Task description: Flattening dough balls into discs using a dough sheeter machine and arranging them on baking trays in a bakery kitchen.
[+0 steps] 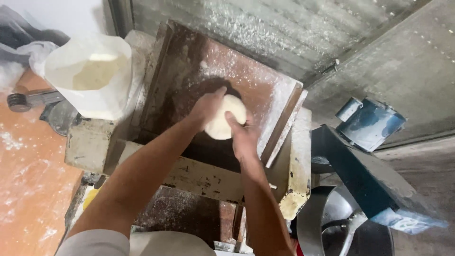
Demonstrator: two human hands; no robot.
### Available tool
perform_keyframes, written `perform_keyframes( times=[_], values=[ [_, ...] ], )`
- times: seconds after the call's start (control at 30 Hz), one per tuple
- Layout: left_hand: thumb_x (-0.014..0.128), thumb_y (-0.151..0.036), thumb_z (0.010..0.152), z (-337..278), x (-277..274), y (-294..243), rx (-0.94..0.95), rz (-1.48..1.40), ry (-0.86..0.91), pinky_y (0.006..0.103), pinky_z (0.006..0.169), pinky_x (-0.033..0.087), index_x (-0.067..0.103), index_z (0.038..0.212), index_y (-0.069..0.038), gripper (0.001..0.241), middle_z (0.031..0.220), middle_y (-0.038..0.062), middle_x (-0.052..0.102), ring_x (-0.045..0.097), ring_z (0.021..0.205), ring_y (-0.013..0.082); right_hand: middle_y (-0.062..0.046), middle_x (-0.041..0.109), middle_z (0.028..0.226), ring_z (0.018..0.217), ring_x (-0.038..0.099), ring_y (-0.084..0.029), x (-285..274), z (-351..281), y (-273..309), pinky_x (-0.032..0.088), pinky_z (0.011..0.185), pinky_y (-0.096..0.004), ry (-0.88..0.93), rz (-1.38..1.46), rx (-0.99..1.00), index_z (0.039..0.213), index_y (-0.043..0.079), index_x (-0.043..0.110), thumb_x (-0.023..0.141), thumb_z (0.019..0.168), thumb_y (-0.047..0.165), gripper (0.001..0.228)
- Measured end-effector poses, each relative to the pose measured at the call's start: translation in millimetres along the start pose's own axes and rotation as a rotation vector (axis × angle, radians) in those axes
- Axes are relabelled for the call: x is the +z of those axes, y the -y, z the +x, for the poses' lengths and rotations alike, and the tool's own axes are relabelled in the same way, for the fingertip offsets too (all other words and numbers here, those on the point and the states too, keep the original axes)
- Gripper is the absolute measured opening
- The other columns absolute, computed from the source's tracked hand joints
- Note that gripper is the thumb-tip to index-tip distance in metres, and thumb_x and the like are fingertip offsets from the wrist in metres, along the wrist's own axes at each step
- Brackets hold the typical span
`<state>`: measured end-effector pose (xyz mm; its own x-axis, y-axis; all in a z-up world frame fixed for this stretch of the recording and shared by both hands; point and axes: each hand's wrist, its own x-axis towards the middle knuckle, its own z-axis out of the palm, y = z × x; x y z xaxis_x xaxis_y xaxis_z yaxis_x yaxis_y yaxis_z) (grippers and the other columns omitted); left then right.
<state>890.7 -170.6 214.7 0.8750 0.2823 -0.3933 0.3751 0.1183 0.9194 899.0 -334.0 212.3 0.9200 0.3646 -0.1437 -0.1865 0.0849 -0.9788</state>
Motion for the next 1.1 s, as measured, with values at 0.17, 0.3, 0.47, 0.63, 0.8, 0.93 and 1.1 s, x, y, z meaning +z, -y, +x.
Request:
perform_keyframes(
  times=[0.17, 0.3, 0.47, 0.63, 0.8, 0.93, 1.1],
  values=[
    [0.034, -0.029, 0.107, 39.8, 8.3, 56.2, 0.706, 0.987, -0.205, 0.0409, 0.058, 0.06, 0.067, 0.12, -0.006, 0.042, 0.085, 0.015, 0.073, 0.071, 0.068, 0.0254, -0.021, 0.072, 0.12, 0.104, 0.072, -0.029, -20.5, 2.5, -18.8, 0.062, 0.092, -0.044, 0.184, 0.004, 0.015, 0.132, -0.005, 0.062, 0.083, 0.091, 0.017, 0.051],
    [0.033, -0.038, 0.104, -0.8, 6.8, 2.9, 0.035, 0.027, -0.117, 0.0425, 0.068, 0.066, 0.055, 0.139, -0.018, 0.045, 0.097, 0.016, 0.073, 0.075, 0.069, 0.0315, -0.021, 0.07, 0.121, 0.104, 0.07, -0.028, -2.8, -10.6, 6.6, 0.061, 0.091, -0.044, 0.051, 0.037, 0.0, 0.134, -0.004, 0.06, 0.081, 0.091, 0.017, 0.052],
    [0.036, -0.039, 0.101, -10.8, 14.1, 13.9, 0.351, 0.734, -0.233, 0.0518, 0.088, 0.054, 0.074, 0.095, -0.001, 0.055, 0.096, 0.023, 0.074, 0.07, 0.089, 0.042, -0.019, 0.073, 0.117, 0.106, 0.073, -0.027, -9.6, -10.5, -0.8, 0.066, 0.089, -0.045, 0.114, -0.181, 0.114, 0.13, -0.005, 0.061, 0.081, 0.085, 0.016, 0.053],
    [0.036, -0.046, 0.102, -20.6, 3.6, -0.8, 0.105, 0.145, -0.138, 0.0492, 0.078, 0.058, 0.07, 0.098, 0.001, 0.058, 0.086, 0.022, 0.074, 0.073, 0.076, 0.037, -0.019, 0.071, 0.119, 0.107, 0.071, -0.026, 0.6, -12.2, -3.5, 0.062, 0.095, -0.045, 0.047, 0.048, 0.03, 0.13, -0.003, 0.058, 0.081, 0.086, 0.013, 0.052],
    [0.041, -0.049, 0.103, -42.5, 3.3, -7.2, 0.122, 0.433, -0.193, 0.0477, 0.079, 0.053, 0.075, 0.09, 0.002, 0.063, 0.085, 0.02, 0.074, 0.07, 0.073, 0.0294, -0.019, 0.072, 0.114, 0.104, 0.072, -0.025, -1.9, -11.3, -5.9, 0.063, 0.094, -0.047, 0.056, -0.125, 0.143, 0.124, -0.004, 0.061, 0.081, 0.083, 0.012, 0.048],
    [0.041, -0.049, 0.102, -36.2, 4.1, -10.0, -0.02, 0.012, -0.142, 0.0467, 0.073, 0.061, 0.07, 0.101, 0.002, 0.059, 0.088, 0.022, 0.075, 0.074, 0.069, 0.0298, -0.019, 0.072, 0.115, 0.104, 0.07, -0.025, 2.9, -13.5, -7.6, 0.06, 0.096, -0.044, 0.013, 0.073, 0.032, 0.125, -0.005, 0.06, 0.083, 0.083, 0.012, 0.051],
    [0.042, -0.053, 0.103, -25.0, 0.0, 6.2, 0.063, 0.357, -0.183, 0.0451, 0.083, 0.055, 0.081, 0.095, 0.007, 0.072, 0.089, 0.022, 0.078, 0.075, 0.075, 0.03, -0.017, 0.073, 0.115, 0.105, 0.072, -0.024, -2.8, -4.8, -7.0, 0.061, 0.094, -0.043, 0.079, -0.078, 0.151, 0.125, -0.002, 0.06, 0.084, 0.081, 0.014, 0.053]
  ],
)
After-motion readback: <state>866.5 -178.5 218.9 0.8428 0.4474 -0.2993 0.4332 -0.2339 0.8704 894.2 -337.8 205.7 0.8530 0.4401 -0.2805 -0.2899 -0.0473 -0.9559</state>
